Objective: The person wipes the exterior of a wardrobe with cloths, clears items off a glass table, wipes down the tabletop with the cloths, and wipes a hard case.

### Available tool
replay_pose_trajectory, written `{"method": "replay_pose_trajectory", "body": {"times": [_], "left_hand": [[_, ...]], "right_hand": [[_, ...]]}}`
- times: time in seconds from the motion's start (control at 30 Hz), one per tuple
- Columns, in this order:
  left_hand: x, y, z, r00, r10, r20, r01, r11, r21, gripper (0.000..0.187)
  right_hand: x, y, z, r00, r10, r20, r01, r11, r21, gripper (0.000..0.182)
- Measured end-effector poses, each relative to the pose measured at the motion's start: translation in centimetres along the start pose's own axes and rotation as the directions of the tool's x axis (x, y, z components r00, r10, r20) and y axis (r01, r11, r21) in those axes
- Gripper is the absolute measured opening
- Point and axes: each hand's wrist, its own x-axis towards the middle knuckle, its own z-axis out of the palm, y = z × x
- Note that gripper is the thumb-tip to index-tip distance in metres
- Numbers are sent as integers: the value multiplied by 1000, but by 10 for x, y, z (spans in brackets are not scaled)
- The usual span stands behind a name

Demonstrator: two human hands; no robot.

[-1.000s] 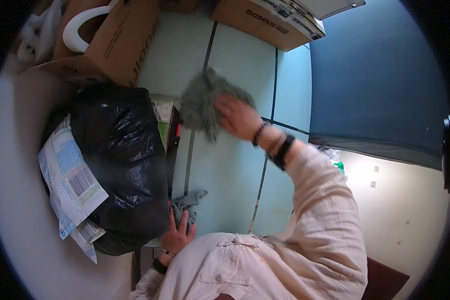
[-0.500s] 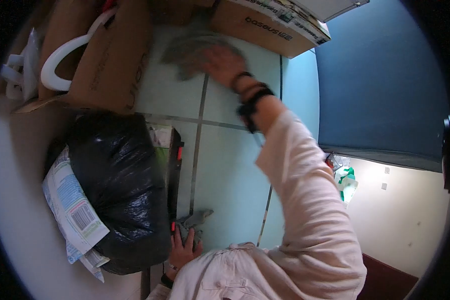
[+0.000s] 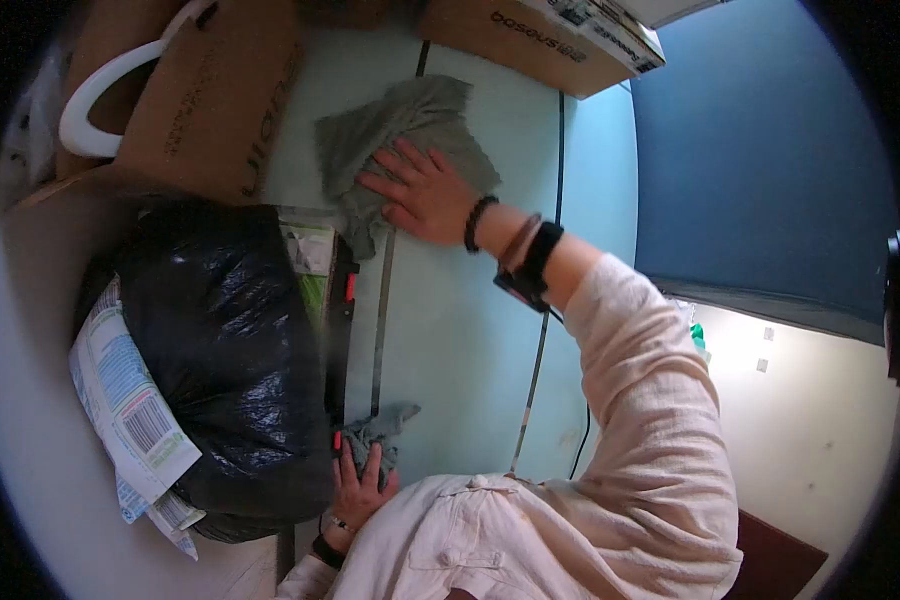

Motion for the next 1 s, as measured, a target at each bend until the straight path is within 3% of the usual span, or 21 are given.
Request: {"method": "replay_pose_trajectory", "body": {"times": [0.03,0.1,0.13,0.17,0.2,0.23,0.27,0.33,0.47,0.53,0.57,0.63,0.67,0.7,0.73,0.77,0.8,0.83,0.93,1.0], "left_hand": [[1,1,0,1000,-11,6,11,1000,6,54],[9,5,-11,1000,14,-13,-13,1000,17,51],[11,7,-16,999,27,-38,-26,999,24,48],[15,7,-16,999,16,-36,-14,999,38,48],[16,8,-17,1000,-7,0,7,1000,25,48],[14,10,-20,998,-27,50,27,1000,5,48],[14,11,-18,1000,-22,-8,22,1000,16,48],[12,12,-22,998,-34,54,32,998,47,47],[12,7,-17,999,-25,38,23,998,57,45],[9,7,-7,1000,-14,-8,15,999,41,44],[9,7,-9,1000,-4,-6,4,1000,31,44],[7,5,-14,998,-8,-66,7,1000,-15,42],[6,6,-12,998,-20,-67,17,999,-39,42],[6,7,-13,998,-10,-54,8,999,-38,42],[8,8,-17,998,-12,-56,11,1000,-15,41],[9,10,-16,998,-15,-67,15,1000,8,41],[4,8,-11,999,-47,2,47,999,-21,45],[2,9,-11,999,-42,17,42,999,-18,45],[2,3,-3,997,2,-76,-1,1000,16,44],[3,5,-4,997,5,-76,-7,1000,-29,45]], "right_hand": [[5,1,-2,995,-94,38,91,994,65,41],[48,37,-7,949,-129,287,239,890,-389,44],[65,45,-2,985,123,121,-95,972,-217,45],[77,45,0,919,394,12,-395,919,15,46],[78,40,6,922,386,16,-387,922,30,46],[70,32,10,935,353,-14,-353,935,-1,47],[57,27,11,945,325,-44,-327,944,-43,48],[-1,-5,15,985,142,-102,-149,987,-67,51],[-146,-105,-16,982,5,190,-45,977,210,60],[-210,-150,-28,905,-188,382,86,959,269,58],[-227,-151,-25,903,-176,391,74,962,262,58],[-246,-152,-21,897,-414,152,269,787,555,53],[-227,-130,-29,905,-376,199,249,848,468,49],[-196,-101,-41,834,-259,487,68,924,375,48],[-183,-69,-35,963,-79,259,16,971,237,50],[-165,-38,-23,963,151,225,-190,968,165,50],[-151,-7,-6,939,321,121,-314,947,-69,52],[-140,17,9,874,483,47,-484,875,20,53],[-137,3,23,795,604,-59,-599,796,82,51],[-179,-73,6,878,473,64,-471,881,-52,49]]}}
